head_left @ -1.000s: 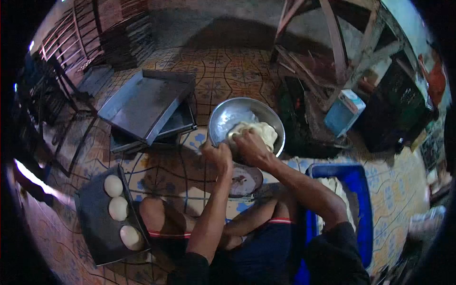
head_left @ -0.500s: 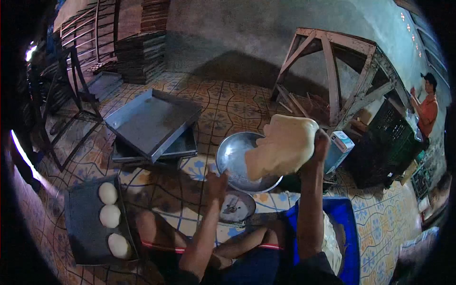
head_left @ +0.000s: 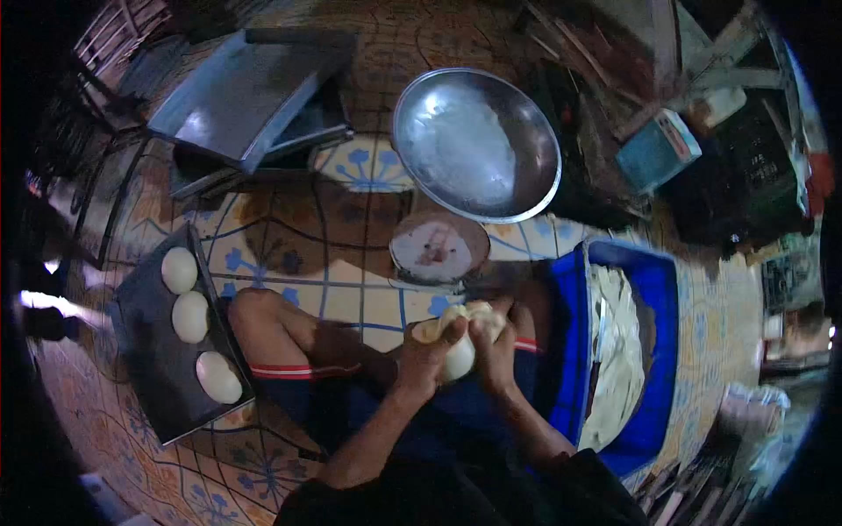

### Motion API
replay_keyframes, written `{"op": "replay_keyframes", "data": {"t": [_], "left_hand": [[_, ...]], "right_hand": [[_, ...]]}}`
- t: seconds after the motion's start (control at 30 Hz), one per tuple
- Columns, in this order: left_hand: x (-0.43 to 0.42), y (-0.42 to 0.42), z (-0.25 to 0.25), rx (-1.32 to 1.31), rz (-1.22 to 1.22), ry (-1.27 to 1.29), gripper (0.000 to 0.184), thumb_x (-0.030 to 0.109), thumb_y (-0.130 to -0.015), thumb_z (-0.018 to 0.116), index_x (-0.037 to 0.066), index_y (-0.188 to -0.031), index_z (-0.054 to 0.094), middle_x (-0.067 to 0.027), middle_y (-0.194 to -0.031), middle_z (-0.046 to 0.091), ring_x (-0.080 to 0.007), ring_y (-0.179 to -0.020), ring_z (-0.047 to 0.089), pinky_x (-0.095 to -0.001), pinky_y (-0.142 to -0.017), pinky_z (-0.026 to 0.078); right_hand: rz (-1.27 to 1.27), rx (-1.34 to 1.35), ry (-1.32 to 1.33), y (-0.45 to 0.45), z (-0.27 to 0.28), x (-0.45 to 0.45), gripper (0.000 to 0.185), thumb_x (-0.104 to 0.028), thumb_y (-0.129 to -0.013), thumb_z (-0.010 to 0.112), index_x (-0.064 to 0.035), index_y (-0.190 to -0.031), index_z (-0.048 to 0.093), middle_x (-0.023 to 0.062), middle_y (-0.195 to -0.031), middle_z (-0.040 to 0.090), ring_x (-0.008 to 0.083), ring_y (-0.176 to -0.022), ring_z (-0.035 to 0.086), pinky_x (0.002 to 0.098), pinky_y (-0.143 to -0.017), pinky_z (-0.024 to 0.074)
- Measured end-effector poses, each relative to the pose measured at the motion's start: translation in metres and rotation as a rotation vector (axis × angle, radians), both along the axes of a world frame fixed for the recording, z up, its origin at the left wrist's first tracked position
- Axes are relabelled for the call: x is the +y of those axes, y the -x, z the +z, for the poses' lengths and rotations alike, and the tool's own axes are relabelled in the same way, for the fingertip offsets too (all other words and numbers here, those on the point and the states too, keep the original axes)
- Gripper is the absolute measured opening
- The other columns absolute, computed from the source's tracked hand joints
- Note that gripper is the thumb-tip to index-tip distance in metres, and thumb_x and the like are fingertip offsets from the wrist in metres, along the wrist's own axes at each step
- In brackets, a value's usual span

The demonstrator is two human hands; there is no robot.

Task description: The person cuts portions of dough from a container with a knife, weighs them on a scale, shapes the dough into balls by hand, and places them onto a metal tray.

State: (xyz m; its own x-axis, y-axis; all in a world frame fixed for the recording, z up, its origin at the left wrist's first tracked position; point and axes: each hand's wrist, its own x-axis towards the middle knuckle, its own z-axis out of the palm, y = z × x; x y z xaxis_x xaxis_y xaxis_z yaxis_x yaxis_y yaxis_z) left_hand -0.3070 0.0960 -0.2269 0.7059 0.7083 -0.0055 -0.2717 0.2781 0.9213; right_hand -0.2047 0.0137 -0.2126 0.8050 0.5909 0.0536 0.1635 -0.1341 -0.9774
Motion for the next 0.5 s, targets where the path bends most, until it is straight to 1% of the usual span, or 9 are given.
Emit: {"op": "replay_keyframes", "data": {"t": [0.03, 0.13, 0.17, 0.23, 0.3, 0.37, 0.4, 0.43, 0.5], "left_hand": [[0.002, -0.006, 0.008, -0.026, -0.125, 0.654, 0.043, 0.038, -0.083, 0.071, 0.0, -0.101, 0.062, -0.0044, -0.095, 0.064, -0.0141, -0.094, 0.061, -0.028, -0.073, 0.049], [0.034, 0.028, -0.084, 0.126, -0.073, 0.313, 0.05, 0.043, -0.083, 0.069, 0.001, -0.109, 0.059, -0.0066, -0.1, 0.062, -0.0168, -0.093, 0.061, -0.0314, -0.077, 0.051], [0.032, 0.022, -0.06, 0.139, -0.095, 0.307, 0.05, 0.043, -0.083, 0.069, 0.001, -0.109, 0.059, -0.0066, -0.1, 0.062, -0.0168, -0.093, 0.061, -0.0314, -0.077, 0.051], [0.021, 0.008, 0.004, -0.266, -0.036, 0.798, 0.053, 0.049, -0.083, 0.067, 0.002, -0.107, 0.057, -0.0062, -0.097, 0.06, -0.018, -0.087, 0.06, -0.0339, -0.08, 0.053], [0.013, 0.018, -0.027, -0.329, -0.001, 0.739, 0.058, 0.051, -0.083, 0.065, 0.001, -0.111, 0.054, -0.0066, -0.093, 0.057, -0.0194, -0.084, 0.059, -0.036, -0.084, 0.054], [0.002, 0.015, -0.041, -0.125, 0.2, 0.584, 0.06, 0.052, -0.084, 0.064, 0.001, -0.114, 0.052, -0.0066, -0.091, 0.056, -0.0204, -0.085, 0.059, -0.0346, -0.081, 0.053], [0.012, 0.015, -0.051, 0.233, -0.052, -0.053, 0.061, 0.053, -0.083, 0.064, 0.001, -0.113, 0.054, -0.0059, -0.089, 0.056, -0.0208, -0.083, 0.059, -0.0324, -0.079, 0.052], [0.009, 0.011, -0.068, 0.23, -0.065, -0.042, 0.061, 0.053, -0.083, 0.064, 0.001, -0.113, 0.054, -0.0059, -0.089, 0.056, -0.0208, -0.083, 0.059, -0.0324, -0.079, 0.052], [0.002, 0.0, -0.089, 0.123, 0.097, -0.626, 0.05, 0.043, -0.086, 0.065, 0.001, -0.113, 0.056, -0.0071, -0.096, 0.058, -0.0205, -0.089, 0.059, -0.0323, -0.083, 0.05]], "right_hand": [[-0.149, 0.359, -0.045, 0.0, 0.005, 0.002, 0.03, -0.022, -0.09, 0.062, 0.0048, -0.104, 0.06, 0.0089, -0.093, 0.064, 0.0167, -0.088, 0.06, 0.0334, -0.081, 0.0489], [-0.198, 0.336, -0.138, 0.004, 0.035, 0.006, 0.031, -0.024, -0.09, 0.065, 0.0056, -0.098, 0.062, 0.0067, -0.089, 0.064, 0.0158, -0.088, 0.059, 0.0331, -0.082, 0.0489], [-0.053, 0.295, -0.117, 0.012, 0.033, 0.003, 0.04, -0.029, -0.088, 0.067, 0.0064, -0.103, 0.06, 0.0083, -0.092, 0.064, 0.0169, -0.09, 0.06, 0.033, -0.081, 0.0494], [0.118, 0.253, -0.083, 0.008, 0.026, -0.005, 0.049, -0.035, -0.085, 0.07, 0.0071, -0.109, 0.058, 0.0098, -0.096, 0.064, 0.0179, -0.091, 0.06, 0.0328, -0.081, 0.0499], [0.182, 0.376, -0.299, -0.008, 0.008, -0.019, 0.066, -0.042, -0.08, 0.074, 0.0069, -0.118, 0.052, 0.0128, -0.105, 0.062, 0.0211, -0.095, 0.061, 0.0341, -0.084, 0.0494], [0.247, 0.209, -0.219, -0.008, -0.012, -0.013, 0.063, -0.04, -0.079, 0.074, 0.0054, -0.118, 0.053, 0.0129, -0.106, 0.062, 0.0208, -0.096, 0.061, 0.0334, -0.083, 0.0496], [0.261, 0.03, -0.148, -0.005, -0.019, -0.016, 0.061, -0.038, -0.079, 0.075, 0.0038, -0.117, 0.053, 0.0129, -0.106, 0.062, 0.0205, -0.096, 0.061, 0.0328, -0.083, 0.0498], [0.26, -0.15, -0.069, -0.002, -0.021, -0.023, 0.06, -0.037, -0.078, 0.076, 0.0023, -0.117, 0.053, 0.013, -0.106, 0.062, 0.0203, -0.096, 0.061, 0.0321, -0.082, 0.0501], [-0.052, 0.017, -0.068, 0.004, 0.018, -0.014, 0.024, -0.021, -0.085, 0.07, 0.0012, -0.091, 0.063, 0.0046, -0.087, 0.064, 0.0131, -0.084, 0.061, 0.0292, -0.074, 0.0498]]}}
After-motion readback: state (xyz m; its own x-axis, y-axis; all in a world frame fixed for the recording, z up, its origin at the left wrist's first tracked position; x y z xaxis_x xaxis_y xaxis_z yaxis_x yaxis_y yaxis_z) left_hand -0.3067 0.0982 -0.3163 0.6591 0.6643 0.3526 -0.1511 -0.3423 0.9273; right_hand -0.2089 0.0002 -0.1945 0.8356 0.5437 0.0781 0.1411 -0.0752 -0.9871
